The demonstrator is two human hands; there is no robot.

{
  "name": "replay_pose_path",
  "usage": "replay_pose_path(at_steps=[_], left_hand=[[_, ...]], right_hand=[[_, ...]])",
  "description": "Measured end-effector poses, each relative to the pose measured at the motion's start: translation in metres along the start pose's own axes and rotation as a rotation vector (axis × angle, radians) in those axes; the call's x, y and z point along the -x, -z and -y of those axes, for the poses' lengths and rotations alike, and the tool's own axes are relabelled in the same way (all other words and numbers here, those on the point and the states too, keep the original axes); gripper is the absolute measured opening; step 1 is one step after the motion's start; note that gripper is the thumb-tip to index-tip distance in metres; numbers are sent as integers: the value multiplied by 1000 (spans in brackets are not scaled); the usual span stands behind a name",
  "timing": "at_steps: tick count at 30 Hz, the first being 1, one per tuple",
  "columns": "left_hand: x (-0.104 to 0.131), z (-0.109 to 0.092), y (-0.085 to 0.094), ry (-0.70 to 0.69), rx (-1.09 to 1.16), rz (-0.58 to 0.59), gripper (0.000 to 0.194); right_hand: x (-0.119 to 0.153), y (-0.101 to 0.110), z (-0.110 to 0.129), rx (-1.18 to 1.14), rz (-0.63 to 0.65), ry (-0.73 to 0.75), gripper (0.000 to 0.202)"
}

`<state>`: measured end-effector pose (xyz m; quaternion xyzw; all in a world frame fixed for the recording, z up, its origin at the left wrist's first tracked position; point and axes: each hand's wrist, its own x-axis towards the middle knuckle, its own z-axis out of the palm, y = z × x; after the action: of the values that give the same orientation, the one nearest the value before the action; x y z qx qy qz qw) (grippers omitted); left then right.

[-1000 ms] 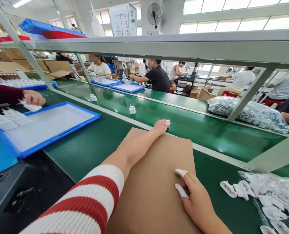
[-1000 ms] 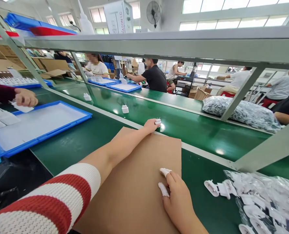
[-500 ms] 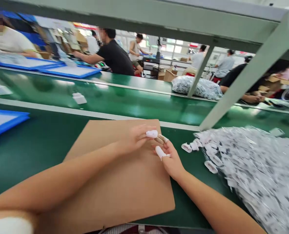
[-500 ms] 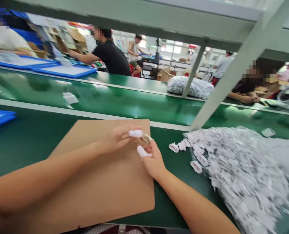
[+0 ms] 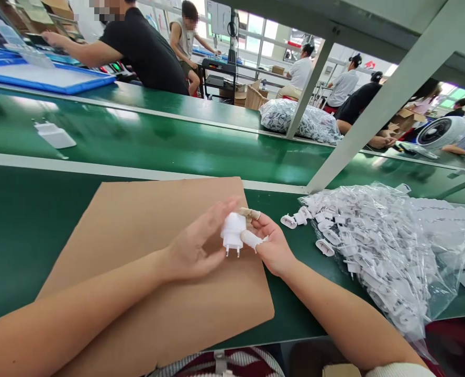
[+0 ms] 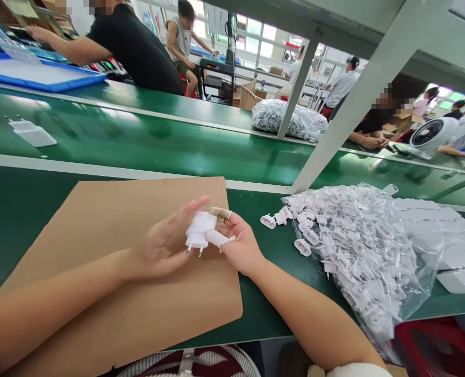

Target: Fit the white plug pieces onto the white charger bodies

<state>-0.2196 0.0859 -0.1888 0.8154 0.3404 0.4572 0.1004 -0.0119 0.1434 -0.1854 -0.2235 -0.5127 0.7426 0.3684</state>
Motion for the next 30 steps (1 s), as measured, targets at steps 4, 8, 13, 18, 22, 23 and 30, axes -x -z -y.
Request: replay_pose_path(at_steps=[4, 8, 13, 18, 22, 23, 30], left_hand=[[3, -2, 3, 195, 343, 122, 68], [1, -1, 4, 208, 406, 116, 59], [0, -2, 4, 37, 278, 92, 62], [-1, -18, 5, 4, 124, 63, 61], [0, -34, 6, 29, 92, 34, 58], [0, -35, 6, 36, 97, 22, 57], [4, 6, -10, 349, 287, 31, 45]], right_hand=[[4, 0, -3, 55, -37, 117, 55], [9, 0, -1, 102, -2, 124, 56], [19, -5, 6, 128, 17, 144, 60], [31, -15, 17, 177, -66, 104, 54], [38, -23, 24, 150, -75, 106, 51], [38, -24, 25, 136, -76, 109, 51], [9, -9, 11, 0, -187, -133, 56]])
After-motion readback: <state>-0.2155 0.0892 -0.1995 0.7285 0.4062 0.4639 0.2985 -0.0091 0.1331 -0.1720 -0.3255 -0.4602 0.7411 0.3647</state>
